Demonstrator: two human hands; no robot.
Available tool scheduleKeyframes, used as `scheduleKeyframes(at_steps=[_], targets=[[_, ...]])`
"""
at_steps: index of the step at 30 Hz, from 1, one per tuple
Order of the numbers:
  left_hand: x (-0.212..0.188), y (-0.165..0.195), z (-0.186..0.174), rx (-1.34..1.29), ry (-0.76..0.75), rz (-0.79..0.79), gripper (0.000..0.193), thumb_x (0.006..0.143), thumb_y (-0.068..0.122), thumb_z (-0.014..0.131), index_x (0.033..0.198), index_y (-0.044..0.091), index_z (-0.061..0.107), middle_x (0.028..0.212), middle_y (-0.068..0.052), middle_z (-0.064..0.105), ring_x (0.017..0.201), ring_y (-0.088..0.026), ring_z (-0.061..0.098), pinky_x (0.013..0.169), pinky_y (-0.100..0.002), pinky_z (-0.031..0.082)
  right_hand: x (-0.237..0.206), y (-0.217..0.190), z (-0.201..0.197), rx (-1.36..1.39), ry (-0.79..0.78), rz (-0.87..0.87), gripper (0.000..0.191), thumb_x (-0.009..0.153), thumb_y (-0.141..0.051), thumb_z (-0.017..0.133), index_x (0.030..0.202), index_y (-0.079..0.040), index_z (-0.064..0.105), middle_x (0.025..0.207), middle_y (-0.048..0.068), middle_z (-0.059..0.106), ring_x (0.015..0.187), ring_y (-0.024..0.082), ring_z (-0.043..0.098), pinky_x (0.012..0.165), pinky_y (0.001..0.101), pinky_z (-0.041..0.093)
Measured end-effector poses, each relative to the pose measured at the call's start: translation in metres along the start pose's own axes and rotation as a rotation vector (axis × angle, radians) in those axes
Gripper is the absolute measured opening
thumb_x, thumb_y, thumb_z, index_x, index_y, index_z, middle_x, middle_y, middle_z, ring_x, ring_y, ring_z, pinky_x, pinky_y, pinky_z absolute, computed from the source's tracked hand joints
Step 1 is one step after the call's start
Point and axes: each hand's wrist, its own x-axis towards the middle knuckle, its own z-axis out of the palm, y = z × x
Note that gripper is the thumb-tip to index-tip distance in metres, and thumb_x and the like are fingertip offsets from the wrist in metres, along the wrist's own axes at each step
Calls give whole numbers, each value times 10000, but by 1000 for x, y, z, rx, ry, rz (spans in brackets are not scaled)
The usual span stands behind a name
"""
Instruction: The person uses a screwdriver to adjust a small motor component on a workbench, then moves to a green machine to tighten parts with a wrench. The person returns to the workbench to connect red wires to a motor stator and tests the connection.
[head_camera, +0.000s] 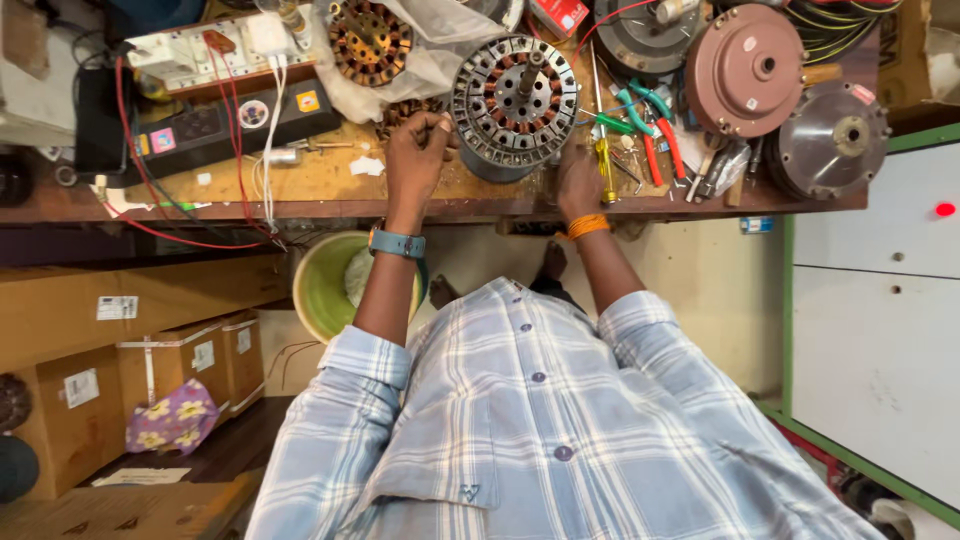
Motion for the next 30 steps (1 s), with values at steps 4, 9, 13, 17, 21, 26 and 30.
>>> scheduleKeyframes(at_steps=[4,9,13,17,21,26,30], targets=[[8,-18,-2,-256,-29,-234,280,1024,282,676,1082,13,724,914,-79,748,771,-195,678,667,-320,538,20,24,-11,177,-180,-142,512,873,-100,586,1346,68,486,997,374,618,898,559,594,730,600,491],[26,-9,16,-408,-62,-415,787,896,598,596,1514,118,508,1532,-58,544,1323,-268,546,964,-472,524,41,40,-63,303,176,-322,427,930,-35,534,1350,-63,607,1159,267,678,1033,482,640,870,553,521],[39,12,30,-212,-50,-429,804,849,532,634,1475,37,539,1436,-213,625,1264,-378,604,937,-569,519,60,46,-117,384,63,76,190,897,-195,764,1075,-127,775,893,137,752,830,313,744,720,418,563],[34,7,45,-301,77,-284,794,914,455,695,1514,6,433,1506,-182,546,1359,-313,554,1094,-443,487,74,94,-135,848,52,171,300,958,-247,759,1200,-75,717,1059,92,769,954,213,738,854,386,582],[6,-23,70,-532,245,-188,830,921,520,692,1529,9,450,1571,-186,494,1434,-339,460,1143,-478,438,57,170,-112,1539,168,156,678,1145,-407,568,1655,-117,228,1602,54,421,1274,203,566,1056,445,545],[-33,-34,60,-578,306,-217,656,948,603,602,1417,158,485,1305,-70,606,1003,-189,669,659,-323,577,-5,224,-83,2375,408,910,333,1049,-381,522,973,-59,559,1017,143,657,997,324,682,1005,552,602],[-52,-2,31,-222,278,-132,460,1044,488,656,1142,39,672,931,-133,683,702,-146,677,542,-249,524,-70,220,-68,2556,317,1200,326,1192,-178,474,1191,83,668,1096,194,700,971,278,700,910,336,600]])
